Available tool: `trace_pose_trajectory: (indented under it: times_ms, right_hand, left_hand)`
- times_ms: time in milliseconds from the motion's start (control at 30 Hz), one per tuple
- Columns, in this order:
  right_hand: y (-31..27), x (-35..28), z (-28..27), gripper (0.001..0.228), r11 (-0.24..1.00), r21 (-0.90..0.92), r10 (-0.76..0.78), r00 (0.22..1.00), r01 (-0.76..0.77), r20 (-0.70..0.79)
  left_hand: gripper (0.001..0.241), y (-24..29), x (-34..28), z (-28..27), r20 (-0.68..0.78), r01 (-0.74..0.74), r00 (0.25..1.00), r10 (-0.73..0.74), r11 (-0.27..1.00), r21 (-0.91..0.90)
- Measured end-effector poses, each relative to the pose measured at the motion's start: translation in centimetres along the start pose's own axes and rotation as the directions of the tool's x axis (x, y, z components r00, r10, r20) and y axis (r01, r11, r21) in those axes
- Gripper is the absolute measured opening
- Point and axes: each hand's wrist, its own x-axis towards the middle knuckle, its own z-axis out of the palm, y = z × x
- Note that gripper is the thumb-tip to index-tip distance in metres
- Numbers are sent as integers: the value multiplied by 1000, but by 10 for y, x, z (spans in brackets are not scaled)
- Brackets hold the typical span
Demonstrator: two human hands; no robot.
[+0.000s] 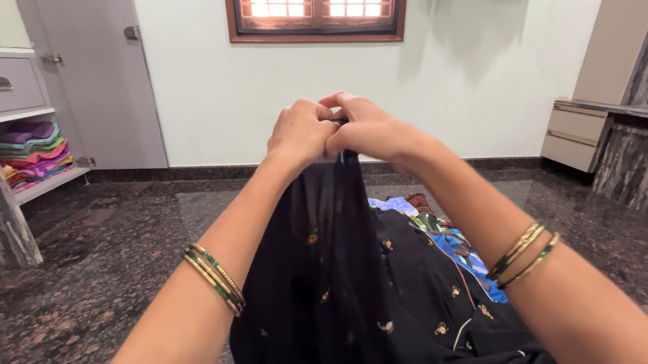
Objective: The person sits on the floor and folds several pieces of clothing, including a blue patterned cloth and a black floral garment, by hand. The folded items are placed on a nearby bed.
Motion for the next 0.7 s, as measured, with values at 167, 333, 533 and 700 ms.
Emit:
trace_pose_trajectory:
  times_ms: [167,333,533,700]
  right_hand:
    - [28,10,7,36,953,-303,-85,938,-22,-337]
    - [43,7,-8,36,988,-140,-12,872,-65,-490]
    - [24,16,-43,38,938,348,153,905,-7,-396]
    - [58,11,-140,27,714,592,279,623,374,-731]
  left_hand:
    - [23,17,-9,-4,25,-86,996,90,988,-132]
    - [21,2,-13,2,-3,-205,978,208,970,131]
    - [26,-59,-13,-2,-152,149,984,-92,891,430]
    - [25,-143,-20,-38,-275,471,882,-384,688,552]
